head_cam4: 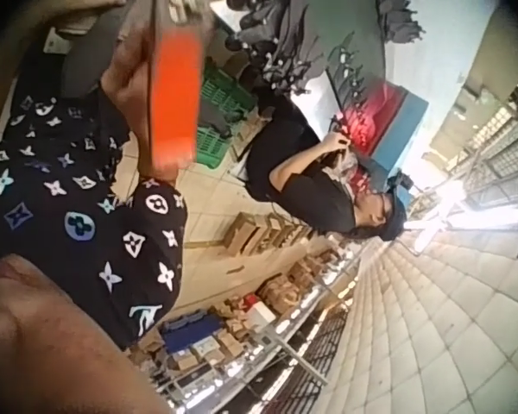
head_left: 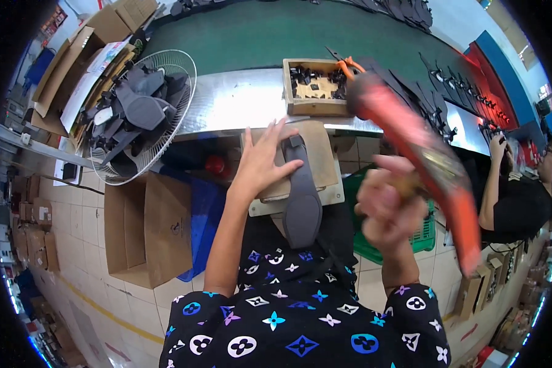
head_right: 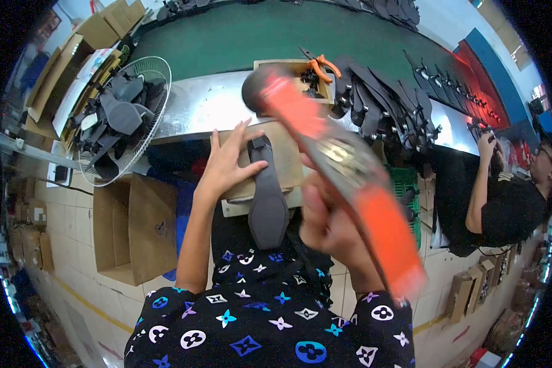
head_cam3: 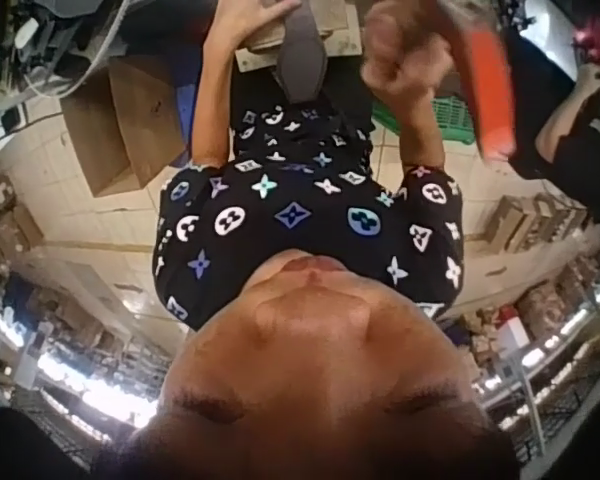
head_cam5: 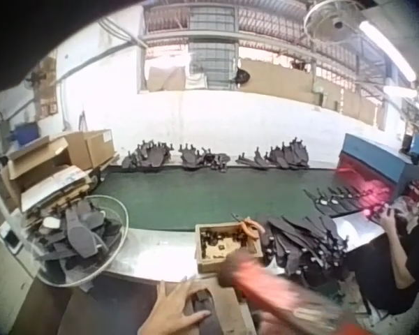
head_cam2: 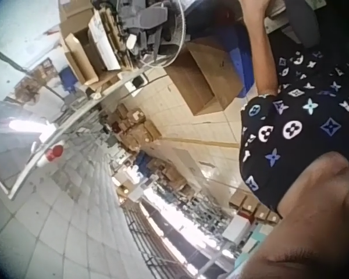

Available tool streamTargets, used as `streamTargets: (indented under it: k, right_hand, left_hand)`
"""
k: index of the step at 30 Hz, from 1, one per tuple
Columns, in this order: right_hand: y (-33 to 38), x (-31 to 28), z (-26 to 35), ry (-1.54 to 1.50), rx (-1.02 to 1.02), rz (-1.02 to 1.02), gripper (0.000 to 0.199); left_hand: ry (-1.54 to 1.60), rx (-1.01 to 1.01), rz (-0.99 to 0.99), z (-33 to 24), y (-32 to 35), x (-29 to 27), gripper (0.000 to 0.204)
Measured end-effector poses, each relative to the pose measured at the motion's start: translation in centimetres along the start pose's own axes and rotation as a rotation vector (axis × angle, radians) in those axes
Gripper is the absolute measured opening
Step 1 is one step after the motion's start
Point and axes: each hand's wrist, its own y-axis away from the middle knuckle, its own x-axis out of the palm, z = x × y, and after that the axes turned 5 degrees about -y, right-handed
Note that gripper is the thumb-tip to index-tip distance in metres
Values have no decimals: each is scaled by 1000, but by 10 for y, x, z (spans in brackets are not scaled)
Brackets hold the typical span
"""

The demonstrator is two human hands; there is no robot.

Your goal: Hammering and attaching components to the bottom of shoe soles at a manufacturing workbench.

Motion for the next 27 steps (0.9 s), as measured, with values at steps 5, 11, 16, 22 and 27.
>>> streamTargets:
  k: [5,11,16,22,27]
  right_hand:
    - [-9,14,-61,310,41,209,22]
    - [-18,2,-46,334,18,166,34]
    - [-11,28,-92,853,-29,702,37]
    - [-35,-6,-30,-108,-134,880,41]
    - [-38,-9,-8,-293,-161,1127,34]
  left_hand:
    - [-84,60,-18,5,-10,6,54]
    - [675,27,197,-40,43,-30,22]
    - [1168,-62,442,-95,77,-83,25]
    - [1398,-135,614,-96,81,-96,22]
    - [1513,95,813,-91,78,-81,25]
